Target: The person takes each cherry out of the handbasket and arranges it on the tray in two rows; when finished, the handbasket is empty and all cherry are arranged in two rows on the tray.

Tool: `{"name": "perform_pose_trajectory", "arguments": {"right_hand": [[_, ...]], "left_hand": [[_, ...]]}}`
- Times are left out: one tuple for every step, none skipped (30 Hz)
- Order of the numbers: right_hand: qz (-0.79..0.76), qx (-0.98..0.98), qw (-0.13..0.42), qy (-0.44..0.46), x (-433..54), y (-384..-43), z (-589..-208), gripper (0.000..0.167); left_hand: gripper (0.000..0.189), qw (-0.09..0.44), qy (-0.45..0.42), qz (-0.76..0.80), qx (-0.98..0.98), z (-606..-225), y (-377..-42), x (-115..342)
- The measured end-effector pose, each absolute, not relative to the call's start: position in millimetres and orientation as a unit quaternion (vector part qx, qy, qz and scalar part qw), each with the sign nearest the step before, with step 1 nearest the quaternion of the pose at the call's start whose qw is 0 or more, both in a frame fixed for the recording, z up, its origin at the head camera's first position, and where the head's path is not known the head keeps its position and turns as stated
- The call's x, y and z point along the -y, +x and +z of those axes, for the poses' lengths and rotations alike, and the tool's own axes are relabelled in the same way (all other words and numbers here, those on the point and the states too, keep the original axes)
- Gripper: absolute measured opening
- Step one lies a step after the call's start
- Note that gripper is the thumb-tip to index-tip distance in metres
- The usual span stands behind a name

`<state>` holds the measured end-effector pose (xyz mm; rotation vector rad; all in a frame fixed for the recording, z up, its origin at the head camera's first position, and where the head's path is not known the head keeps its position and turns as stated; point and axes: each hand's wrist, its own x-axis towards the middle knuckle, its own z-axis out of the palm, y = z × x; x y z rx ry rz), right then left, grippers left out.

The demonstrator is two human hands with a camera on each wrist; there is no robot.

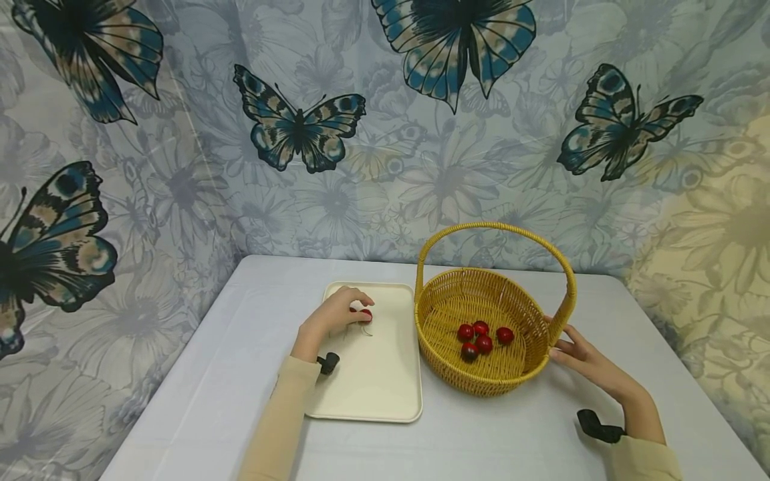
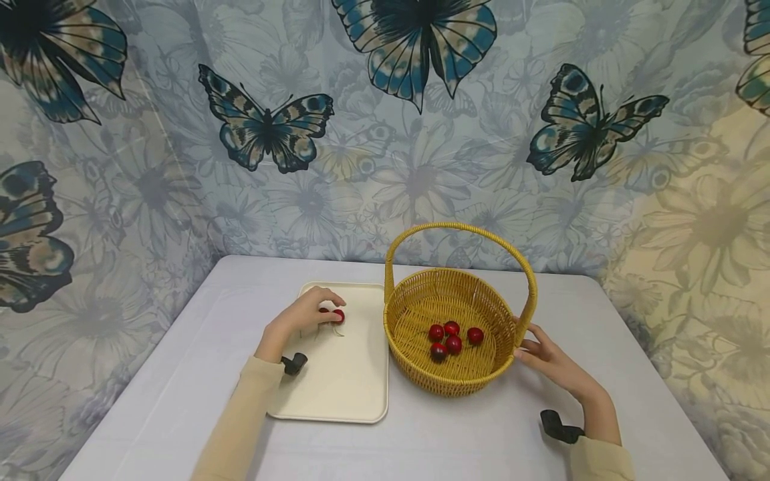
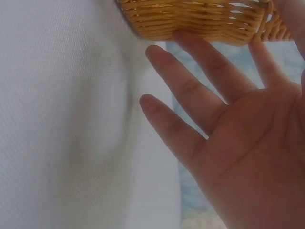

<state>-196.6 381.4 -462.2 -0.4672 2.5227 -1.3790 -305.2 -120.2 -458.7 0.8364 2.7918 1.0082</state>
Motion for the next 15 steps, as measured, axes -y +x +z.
{"name": "perform_pose_trajectory", "arguments": {"right_hand": [[-0.47,-0.861,0.113,-0.157,-381.1,-196.5,-462.0,0.066],[-0.469,-0.862,0.112,-0.157,-380.7,-196.5,-462.1,0.066],[-0.468,-0.862,0.111,-0.157,-380.5,-196.6,-462.3,0.066],[-0.468,-0.863,0.111,-0.156,-380.2,-196.6,-462.6,0.066],[-0.468,-0.862,0.111,-0.156,-380.0,-196.6,-462.8,0.066],[-0.469,-0.862,0.111,-0.156,-380.0,-196.6,-463.0,0.066],[-0.471,-0.861,0.112,-0.156,-379.9,-196.6,-463.1,0.066],[-0.474,-0.86,0.113,-0.155,-379.8,-196.5,-463.1,0.066],[-0.474,-0.859,0.114,-0.155,-379.8,-196.5,-463.0,0.066],[-0.475,-0.859,0.115,-0.155,-379.9,-196.5,-462.9,0.066],[-0.475,-0.858,0.115,-0.156,-380.0,-196.5,-462.9,0.066],[-0.476,-0.858,0.116,-0.156,-380.1,-196.5,-462.8,0.066],[-0.478,-0.857,0.116,-0.156,-380.1,-196.6,-462.9,0.065],[-0.478,-0.856,0.117,-0.157,-380.1,-196.5,-462.8,0.065],[-0.478,-0.856,0.117,-0.157,-380.3,-196.5,-462.8,0.065]], "left_hand": [[0.03,0.026,0.273,0.33,-0.903,-457.5,-304.1,119.1],[0.029,0.024,0.274,0.333,-0.902,-456.1,-302.9,117.9],[0.029,0.02,0.276,0.333,-0.901,-454.9,-301.9,116.4],[0.028,0.015,0.281,0.333,-0.9,-453.7,-300.9,114.8],[0.028,0.01,0.287,0.33,-0.899,-452.5,-300.1,113.0],[0.028,0.007,0.294,0.327,-0.898,-451.5,-299.4,111.0],[0.028,0.003,0.303,0.326,-0.896,-450.2,-298.5,109.0],[0.028,0.0,0.31,0.324,-0.894,-448.9,-297.7,106.6],[0.028,-0.004,0.316,0.323,-0.892,-447.1,-296.5,104.3],[0.028,-0.006,0.322,0.325,-0.889,-445.5,-295.2,101.9],[0.029,-0.007,0.325,0.328,-0.887,-444.2,-293.9,99.6],[0.028,-0.008,0.328,0.33,-0.885,-442.9,-292.6,97.1],[0.027,-0.01,0.331,0.333,-0.883,-441.6,-291.3,94.7],[0.027,-0.013,0.334,0.334,-0.881,-440.5,-290.2,92.3],[0.026,-0.016,0.339,0.335,-0.879,-439.6,-289.2,89.8]]}}
